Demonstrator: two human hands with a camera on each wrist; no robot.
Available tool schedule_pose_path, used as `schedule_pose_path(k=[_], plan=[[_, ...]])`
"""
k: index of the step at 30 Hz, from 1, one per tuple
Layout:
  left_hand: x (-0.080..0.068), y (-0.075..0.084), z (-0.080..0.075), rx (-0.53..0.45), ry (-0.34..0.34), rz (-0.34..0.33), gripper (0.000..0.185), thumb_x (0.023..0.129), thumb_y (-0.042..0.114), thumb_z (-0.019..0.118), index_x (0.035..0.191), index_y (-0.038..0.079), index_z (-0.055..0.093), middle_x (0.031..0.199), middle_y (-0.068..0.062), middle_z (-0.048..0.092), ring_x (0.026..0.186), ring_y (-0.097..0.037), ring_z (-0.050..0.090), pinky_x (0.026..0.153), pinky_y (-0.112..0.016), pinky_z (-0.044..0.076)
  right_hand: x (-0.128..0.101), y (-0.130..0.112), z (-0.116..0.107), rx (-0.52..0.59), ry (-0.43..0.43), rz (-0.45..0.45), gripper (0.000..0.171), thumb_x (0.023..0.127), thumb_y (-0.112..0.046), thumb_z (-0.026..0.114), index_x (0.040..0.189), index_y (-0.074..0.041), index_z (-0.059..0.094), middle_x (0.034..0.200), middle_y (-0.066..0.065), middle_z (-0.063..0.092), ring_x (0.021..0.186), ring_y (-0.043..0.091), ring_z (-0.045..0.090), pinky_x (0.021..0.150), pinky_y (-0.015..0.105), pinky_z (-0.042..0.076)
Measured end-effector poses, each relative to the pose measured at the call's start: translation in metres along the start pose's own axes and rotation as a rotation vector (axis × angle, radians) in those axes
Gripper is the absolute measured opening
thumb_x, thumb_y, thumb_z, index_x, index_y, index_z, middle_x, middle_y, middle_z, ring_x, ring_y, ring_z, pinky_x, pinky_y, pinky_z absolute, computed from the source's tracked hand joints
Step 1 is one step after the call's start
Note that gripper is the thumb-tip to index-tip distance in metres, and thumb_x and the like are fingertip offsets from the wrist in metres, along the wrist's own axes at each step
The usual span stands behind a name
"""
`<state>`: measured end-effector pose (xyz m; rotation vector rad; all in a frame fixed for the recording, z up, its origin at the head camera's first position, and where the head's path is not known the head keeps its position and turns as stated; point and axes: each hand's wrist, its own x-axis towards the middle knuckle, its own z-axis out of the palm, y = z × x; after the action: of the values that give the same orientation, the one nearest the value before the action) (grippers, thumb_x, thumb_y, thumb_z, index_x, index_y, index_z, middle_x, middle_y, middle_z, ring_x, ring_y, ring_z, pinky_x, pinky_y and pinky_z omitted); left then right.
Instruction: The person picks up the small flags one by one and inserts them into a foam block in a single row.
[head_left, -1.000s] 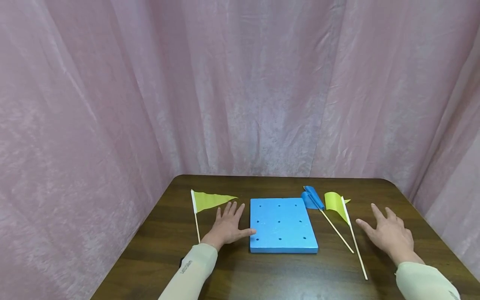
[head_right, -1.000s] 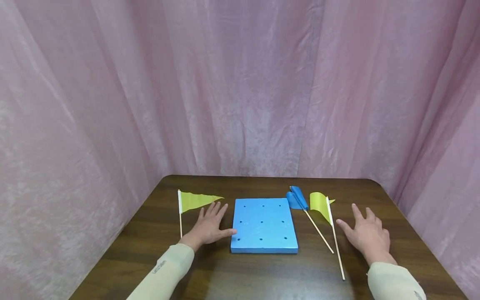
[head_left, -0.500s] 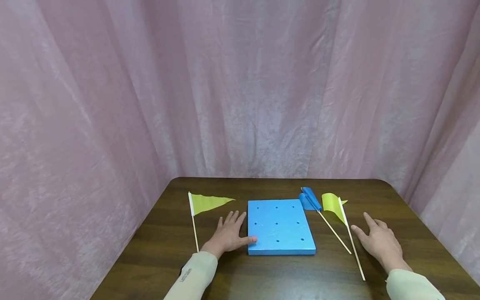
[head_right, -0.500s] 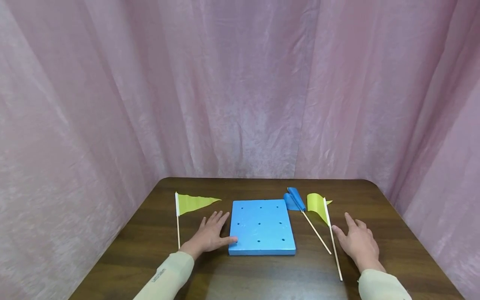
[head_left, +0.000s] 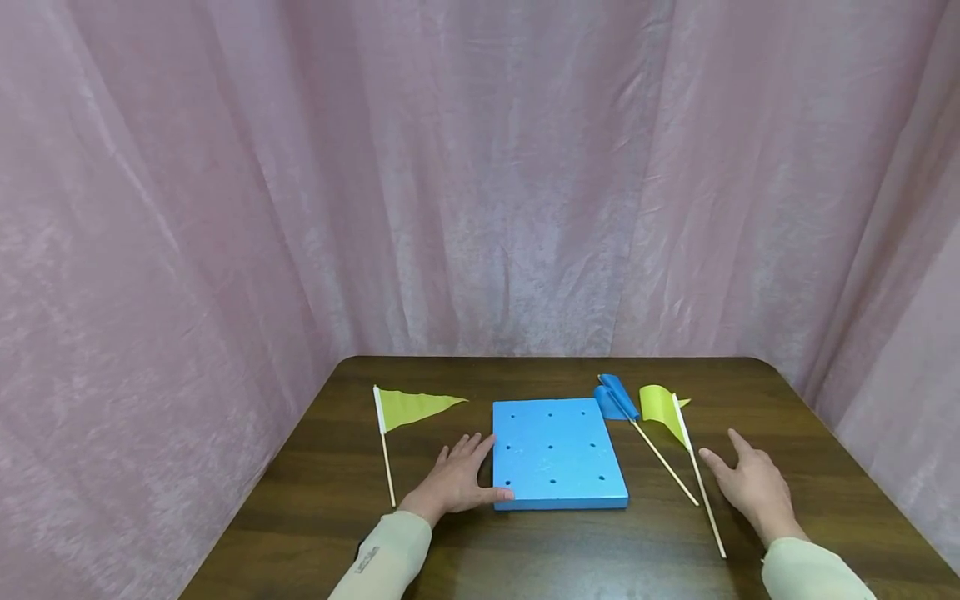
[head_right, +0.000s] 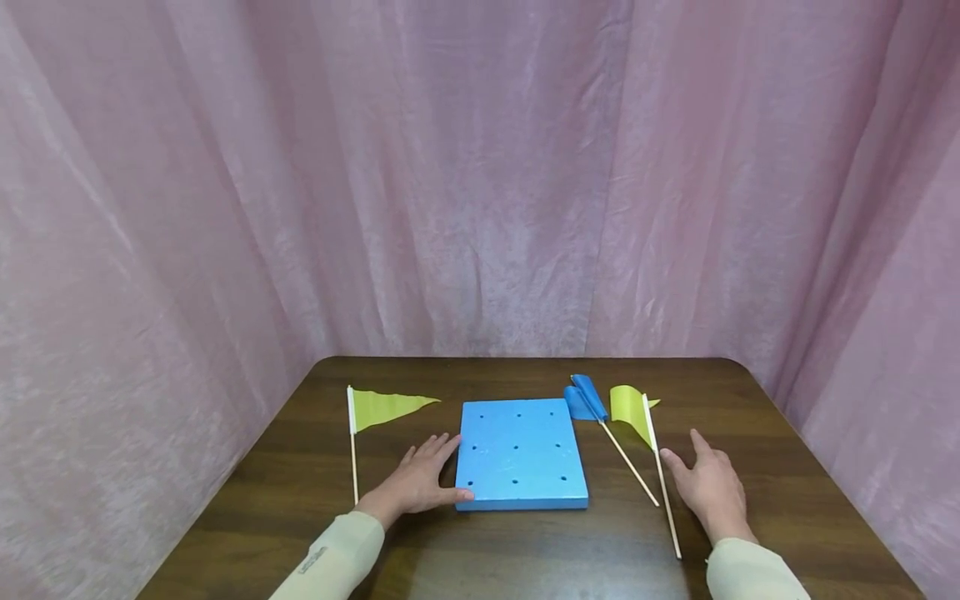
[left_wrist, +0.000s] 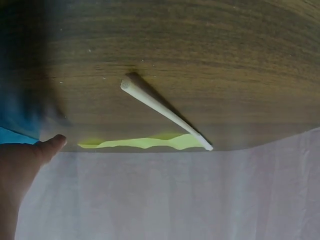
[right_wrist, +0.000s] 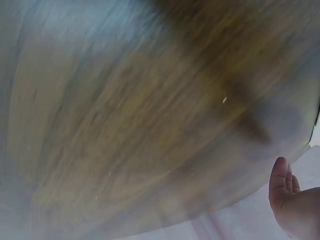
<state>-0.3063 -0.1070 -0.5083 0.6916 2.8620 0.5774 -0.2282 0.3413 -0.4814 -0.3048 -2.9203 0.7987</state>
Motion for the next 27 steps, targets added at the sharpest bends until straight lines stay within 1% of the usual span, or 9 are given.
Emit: schedule_pose_path(k=[3,6,10,15,23,27], plan=[[-0.001,-0.001,0.002,0.001,-0.004,0.001,0.106,0.076,0.08,0.06,0.159,0.024,0.026,0.161,-0.014,0.025,0.149,-0.035,0.018,0.115,-0.063,0.014,0.0,-0.002,0.002,0.019,-0.011,0.028,0.086,0.102,-0.055,0.04,0.147,0.016,0.022,0.137,0.05,0.029,0.122,0.067,0.033,0.093,0.072,0.035],[-0.001,-0.001,0.004,-0.003,-0.009,-0.002,0.104,0.077,0.08,0.06,0.158,0.024,0.027,0.161,-0.014,0.025,0.149,-0.035,0.019,0.115,-0.063,0.014,0.0,-0.002,0.005,0.032,-0.011,0.045,0.086,0.102,-0.054,0.041,0.144,0.019,0.026,0.137,0.049,0.031,0.122,0.066,0.034,0.096,0.071,0.033],[-0.003,-0.001,0.004,-0.022,-0.018,-0.007,0.101,0.078,0.078,0.06,0.158,0.025,0.028,0.16,-0.013,0.027,0.148,-0.034,0.02,0.115,-0.064,0.014,-0.002,-0.003,0.009,0.043,0.007,0.053,0.08,0.103,-0.05,0.043,0.139,0.021,0.033,0.135,0.044,0.04,0.12,0.064,0.038,0.095,0.069,0.035],[-0.004,0.0,0.004,-0.038,-0.037,-0.007,0.099,0.08,0.078,0.058,0.159,0.026,0.026,0.16,-0.013,0.029,0.148,-0.035,0.02,0.115,-0.064,0.012,-0.005,-0.003,0.015,0.08,0.019,0.066,0.074,0.103,-0.044,0.046,0.136,0.021,0.038,0.131,0.039,0.049,0.119,0.061,0.042,0.096,0.066,0.035],[-0.002,-0.001,0.005,-0.056,-0.043,-0.003,0.099,0.081,0.077,0.058,0.159,0.026,0.025,0.16,-0.012,0.029,0.149,-0.035,0.019,0.115,-0.064,0.011,-0.007,-0.003,0.021,0.143,0.013,0.118,0.072,0.101,-0.043,0.051,0.137,0.018,0.039,0.135,0.038,0.047,0.123,0.061,0.039,0.101,0.065,0.03],[-0.002,-0.002,0.005,-0.049,-0.045,-0.005,0.099,0.081,0.077,0.058,0.159,0.026,0.024,0.16,-0.012,0.029,0.149,-0.035,0.018,0.115,-0.064,0.011,-0.009,-0.003,0.023,0.162,0.027,0.128,0.069,0.1,-0.042,0.052,0.136,0.017,0.041,0.134,0.037,0.048,0.123,0.06,0.039,0.101,0.065,0.031]])
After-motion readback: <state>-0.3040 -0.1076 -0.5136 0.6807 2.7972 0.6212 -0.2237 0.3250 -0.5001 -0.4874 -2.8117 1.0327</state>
